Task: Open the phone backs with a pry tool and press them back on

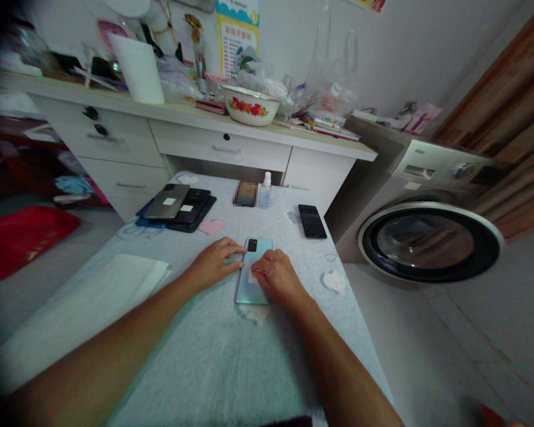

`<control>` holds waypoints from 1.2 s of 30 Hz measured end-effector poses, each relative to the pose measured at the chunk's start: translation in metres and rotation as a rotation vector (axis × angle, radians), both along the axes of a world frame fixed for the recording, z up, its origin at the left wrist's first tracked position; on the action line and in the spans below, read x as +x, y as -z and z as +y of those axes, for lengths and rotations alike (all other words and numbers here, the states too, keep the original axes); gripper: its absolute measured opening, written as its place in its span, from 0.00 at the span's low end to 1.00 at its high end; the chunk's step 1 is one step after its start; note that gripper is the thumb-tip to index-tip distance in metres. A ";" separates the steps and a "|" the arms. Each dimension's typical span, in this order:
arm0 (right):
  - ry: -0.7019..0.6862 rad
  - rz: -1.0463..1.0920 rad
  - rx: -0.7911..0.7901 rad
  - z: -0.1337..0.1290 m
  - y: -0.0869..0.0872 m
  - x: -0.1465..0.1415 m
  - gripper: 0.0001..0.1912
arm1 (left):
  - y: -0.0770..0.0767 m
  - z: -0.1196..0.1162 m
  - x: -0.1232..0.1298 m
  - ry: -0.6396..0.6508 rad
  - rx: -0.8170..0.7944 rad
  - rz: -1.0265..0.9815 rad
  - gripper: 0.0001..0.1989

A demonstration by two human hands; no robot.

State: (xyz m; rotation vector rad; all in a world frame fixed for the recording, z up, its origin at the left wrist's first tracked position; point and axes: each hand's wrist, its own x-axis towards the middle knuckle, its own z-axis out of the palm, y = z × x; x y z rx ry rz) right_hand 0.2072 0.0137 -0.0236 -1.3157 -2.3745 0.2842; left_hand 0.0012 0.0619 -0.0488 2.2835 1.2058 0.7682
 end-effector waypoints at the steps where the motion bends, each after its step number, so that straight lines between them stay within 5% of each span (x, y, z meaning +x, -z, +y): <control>1: 0.024 0.004 -0.002 0.001 0.001 0.000 0.08 | 0.000 0.000 0.000 -0.001 -0.003 0.003 0.15; 18: 0.348 -0.025 0.034 0.013 0.005 0.011 0.09 | -0.001 -0.001 -0.001 0.007 -0.014 0.001 0.14; 36: 0.084 -0.026 -0.011 0.001 0.000 0.003 0.09 | 0.002 0.001 -0.002 0.012 0.004 0.009 0.15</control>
